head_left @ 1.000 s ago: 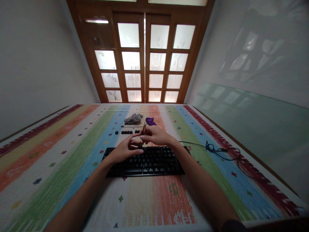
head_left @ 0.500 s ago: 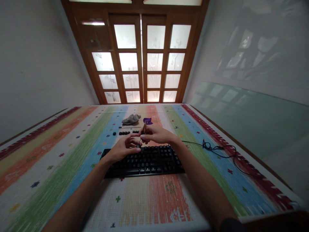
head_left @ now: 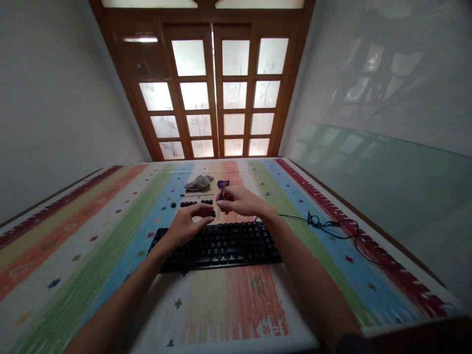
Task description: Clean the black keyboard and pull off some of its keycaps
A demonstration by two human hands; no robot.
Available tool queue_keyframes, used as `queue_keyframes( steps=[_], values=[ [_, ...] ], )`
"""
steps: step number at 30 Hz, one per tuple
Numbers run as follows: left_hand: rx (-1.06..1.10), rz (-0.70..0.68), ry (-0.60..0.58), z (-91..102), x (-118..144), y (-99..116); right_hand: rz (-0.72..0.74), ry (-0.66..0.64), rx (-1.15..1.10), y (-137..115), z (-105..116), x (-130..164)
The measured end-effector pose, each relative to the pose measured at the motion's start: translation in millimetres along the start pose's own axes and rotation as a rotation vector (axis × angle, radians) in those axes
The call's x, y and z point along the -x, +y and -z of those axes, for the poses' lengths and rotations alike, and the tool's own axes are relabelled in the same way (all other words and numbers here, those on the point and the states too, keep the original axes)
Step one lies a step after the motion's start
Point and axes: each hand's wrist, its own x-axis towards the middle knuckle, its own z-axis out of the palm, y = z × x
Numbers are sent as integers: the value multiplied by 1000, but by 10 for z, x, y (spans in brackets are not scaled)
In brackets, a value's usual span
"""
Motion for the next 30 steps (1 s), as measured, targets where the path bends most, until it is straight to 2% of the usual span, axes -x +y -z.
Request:
queue_keyframes(
  steps=[4,8,13,18,23,30],
  values=[
    [-91,-53,10,32,-142,-128,-64,28,17,-25,59,28],
    [-272,-129,-11,57,-391,-346,-82,64,-23,-55,134,69],
    [-471,-205,-119,-4,-675,-594,-63,94,-43,-93,231,141],
    [-617,-233,-231,-149,-834,-774,-61,98,-12,-146,294,189],
    [-667,-248,-281,-251,-939,-919,-35,102,-18,-174,295,198],
    [-704,-233,-308,-270,-1037,-1082,-8,102,5,-169,269,182]
  ],
)
